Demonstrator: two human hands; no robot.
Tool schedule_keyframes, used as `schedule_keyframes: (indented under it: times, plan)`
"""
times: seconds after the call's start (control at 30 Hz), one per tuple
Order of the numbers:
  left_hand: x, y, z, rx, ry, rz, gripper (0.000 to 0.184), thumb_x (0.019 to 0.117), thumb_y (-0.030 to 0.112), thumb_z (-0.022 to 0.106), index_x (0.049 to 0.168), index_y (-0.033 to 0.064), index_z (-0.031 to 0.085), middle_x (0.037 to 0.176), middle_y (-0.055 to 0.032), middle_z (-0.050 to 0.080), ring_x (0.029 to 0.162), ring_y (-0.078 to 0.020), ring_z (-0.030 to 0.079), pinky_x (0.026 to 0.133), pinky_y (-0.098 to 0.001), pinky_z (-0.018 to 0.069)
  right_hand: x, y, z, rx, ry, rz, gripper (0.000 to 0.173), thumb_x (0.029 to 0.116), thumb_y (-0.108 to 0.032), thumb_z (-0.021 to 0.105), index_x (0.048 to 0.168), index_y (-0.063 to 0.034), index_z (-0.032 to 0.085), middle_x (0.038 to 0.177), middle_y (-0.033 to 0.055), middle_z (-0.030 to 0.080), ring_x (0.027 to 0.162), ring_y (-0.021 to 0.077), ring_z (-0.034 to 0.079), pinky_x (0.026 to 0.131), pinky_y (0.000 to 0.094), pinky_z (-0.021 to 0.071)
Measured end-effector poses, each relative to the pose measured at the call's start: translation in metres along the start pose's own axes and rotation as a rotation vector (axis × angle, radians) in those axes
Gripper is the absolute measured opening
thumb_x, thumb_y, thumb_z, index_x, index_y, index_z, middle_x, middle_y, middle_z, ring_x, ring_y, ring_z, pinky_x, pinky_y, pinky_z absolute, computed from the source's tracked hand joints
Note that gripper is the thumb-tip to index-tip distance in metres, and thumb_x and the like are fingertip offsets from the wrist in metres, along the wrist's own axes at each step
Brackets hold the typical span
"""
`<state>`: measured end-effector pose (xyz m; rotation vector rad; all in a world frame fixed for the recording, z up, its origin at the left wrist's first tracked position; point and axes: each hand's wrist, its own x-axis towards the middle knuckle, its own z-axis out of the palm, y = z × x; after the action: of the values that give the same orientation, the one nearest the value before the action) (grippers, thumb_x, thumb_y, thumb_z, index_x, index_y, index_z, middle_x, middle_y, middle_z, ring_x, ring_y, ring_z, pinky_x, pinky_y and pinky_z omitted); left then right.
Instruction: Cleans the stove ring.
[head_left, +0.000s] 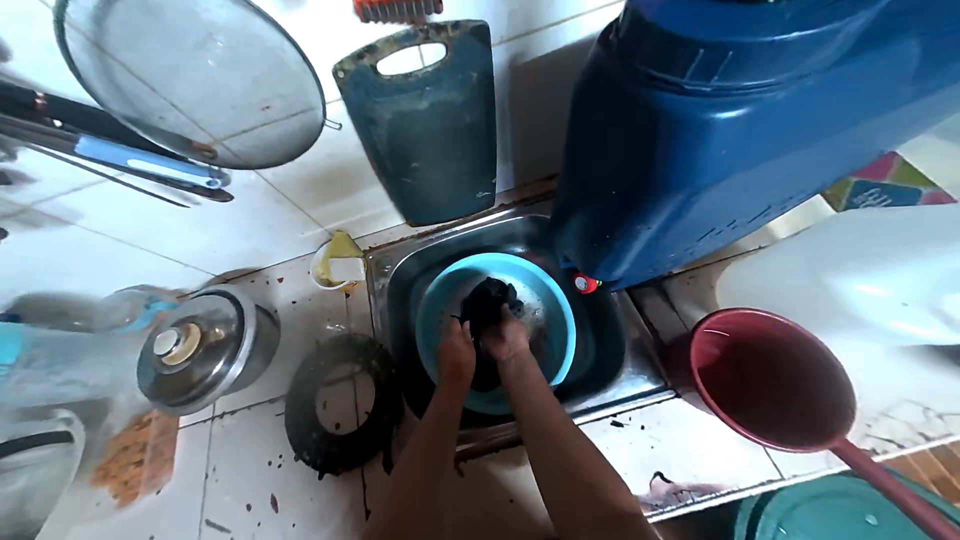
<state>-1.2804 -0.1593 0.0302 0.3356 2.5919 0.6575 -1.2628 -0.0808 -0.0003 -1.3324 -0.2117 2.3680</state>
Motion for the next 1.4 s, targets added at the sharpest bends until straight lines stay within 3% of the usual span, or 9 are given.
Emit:
schedule_keyframes:
  times: [0.13,0.33,0.53,0.67,0.77,0.93,1.07,1.27,1.4]
  plan:
    - [0.006,0.006,-0.005,0.017,0.075,0.014,0.041,0.1121,0.021,0.04,0.133,-0.0099,0.057,0.122,-0.0299,0.067,0.115,-0.0415,0.067,0.101,-0.053,0.0512,-0.004,0.005,-0.007,-0.227,-0.145,0.053,0.031,0.1124,-0.024,0.039,0.132,-0.0019,0.049,0.109,0.012,0.062,0.093,0.018,0.063,0.082,0.0361,0.055]
    - [-0.016,-0.019,0.015,-0.062,0.11,0.093,0.039,0.1103,0.016,0.043,0.126,-0.0155,0.059,0.113,-0.0332,0.068,0.107,-0.0452,0.069,0.096,-0.0548,0.0539,0.013,-0.009,0.003,0.196,0.019,0.112,0.026,0.1112,-0.027,0.038,0.125,-0.0078,0.048,0.105,0.0105,0.057,0.091,0.0213,0.06,0.079,0.0412,0.0547]
    - [0.011,-0.026,-0.022,-0.135,-0.018,-0.052,0.068,0.1034,0.037,0.059,0.149,-0.0088,0.038,0.144,-0.0311,0.051,0.132,-0.0404,0.055,0.112,-0.0515,0.0447,-0.004,0.014,-0.019,-0.319,-0.027,-0.027,0.039,0.1051,-0.012,0.057,0.14,0.0005,0.044,0.116,0.0173,0.062,0.096,0.0215,0.065,0.083,0.0393,0.058]
    - [0.03,0.01,-0.033,0.031,-0.189,0.036,0.043,0.1132,0.02,0.035,0.139,-0.0093,0.052,0.136,-0.0297,0.059,0.131,-0.0387,0.057,0.113,-0.0494,0.041,-0.006,0.016,-0.026,-0.587,-0.031,-0.19,0.035,0.1025,-0.015,0.063,0.13,0.0052,0.056,0.109,0.018,0.067,0.09,0.0205,0.065,0.08,0.0389,0.056]
    - [0.024,-0.004,-0.021,-0.037,0.012,0.091,0.039,0.1116,0.014,0.038,0.128,-0.0143,0.059,0.122,-0.0324,0.065,0.12,-0.0412,0.064,0.107,-0.0499,0.0467,-0.001,0.001,-0.035,-0.385,0.128,-0.188,0.041,0.1104,-0.031,0.047,0.131,0.004,0.054,0.112,0.0191,0.065,0.095,0.0247,0.066,0.084,0.0443,0.0562]
    - [0.006,-0.011,0.0,-0.033,0.008,0.072,0.041,0.1119,0.019,0.04,0.127,-0.0125,0.06,0.116,-0.0317,0.067,0.113,-0.0424,0.067,0.102,-0.0524,0.05,-0.004,-0.011,-0.021,-0.022,-0.185,0.128,0.051,0.1125,-0.045,0.019,0.137,-0.0077,0.044,0.116,0.0121,0.061,0.103,0.0218,0.063,0.087,0.0423,0.0548]
    - [-0.007,-0.013,0.01,-0.029,0.018,0.087,0.039,0.111,0.019,0.042,0.127,-0.0117,0.061,0.117,-0.0303,0.068,0.113,-0.042,0.067,0.102,-0.0526,0.0506,0.009,-0.016,0.002,0.212,0.029,0.133,0.037,0.1104,-0.037,0.033,0.129,-0.0081,0.047,0.112,0.013,0.058,0.099,0.0252,0.06,0.083,0.0479,0.0531]
    - [-0.008,-0.006,0.004,-0.055,0.108,0.046,0.039,0.111,0.017,0.042,0.128,-0.0136,0.059,0.118,-0.0318,0.067,0.114,-0.044,0.067,0.102,-0.0535,0.0503,-0.011,0.001,-0.014,-0.45,-0.146,0.052,0.031,0.1096,-0.022,0.049,0.129,0.0022,0.053,0.108,0.0131,0.065,0.092,0.0167,0.064,0.081,0.0334,0.0555]
    - [-0.022,-0.023,0.019,-0.098,0.173,0.14,0.036,0.1087,0.013,0.046,0.121,-0.0163,0.063,0.111,-0.0329,0.069,0.106,-0.0446,0.069,0.097,-0.0539,0.0532,0.003,-0.006,-0.005,0.012,0.001,0.117,0.027,0.1103,-0.028,0.043,0.126,-0.0068,0.049,0.104,0.0087,0.059,0.089,0.0179,0.061,0.078,0.0371,0.0548]
